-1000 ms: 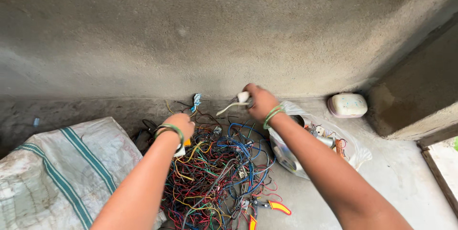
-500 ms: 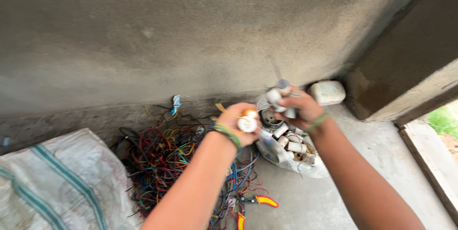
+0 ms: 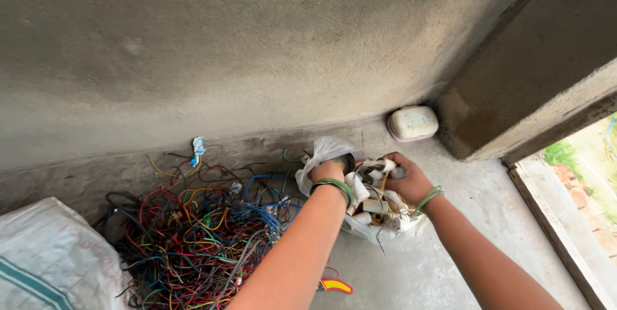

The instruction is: The person separates electrical components from a pile of wires and places them into a plastic bag by hand, then untangles and sorts the wires.

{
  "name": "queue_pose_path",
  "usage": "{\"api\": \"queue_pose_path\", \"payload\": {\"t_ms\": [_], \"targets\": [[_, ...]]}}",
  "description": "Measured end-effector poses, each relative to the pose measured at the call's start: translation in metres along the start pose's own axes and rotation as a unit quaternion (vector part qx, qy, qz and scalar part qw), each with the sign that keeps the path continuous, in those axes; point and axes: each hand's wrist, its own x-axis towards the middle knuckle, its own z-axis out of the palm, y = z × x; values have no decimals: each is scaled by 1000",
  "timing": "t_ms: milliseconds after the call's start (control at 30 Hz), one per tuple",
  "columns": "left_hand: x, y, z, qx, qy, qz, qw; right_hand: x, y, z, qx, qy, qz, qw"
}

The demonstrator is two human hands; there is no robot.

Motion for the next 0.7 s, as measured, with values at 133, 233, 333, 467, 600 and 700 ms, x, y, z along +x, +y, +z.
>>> {"api": "queue_pose_path", "payload": {"t_ms": [133,233,333,467,600,700], "targets": [[-45,7,-68,-41,-17,7,999,-14,20,7,-246,-10,-43,968],[-100,21,-145,-47,-53,28,997,-26,11,6,-390,17,-60,919],[-166,27,-203,15,-106,54,993,-24,-6,0,-449,-5,53,892],[-213,13,-251,113,-108,31,987,-26,-26,-6,-503,-115,183,837],[-213,17,-264,178,-46,94,979,-16,-37,-22,-539,-149,206,803],[-211,33,-267,151,-51,87,983,-14,-48,-44,-517,-110,229,818]]}}
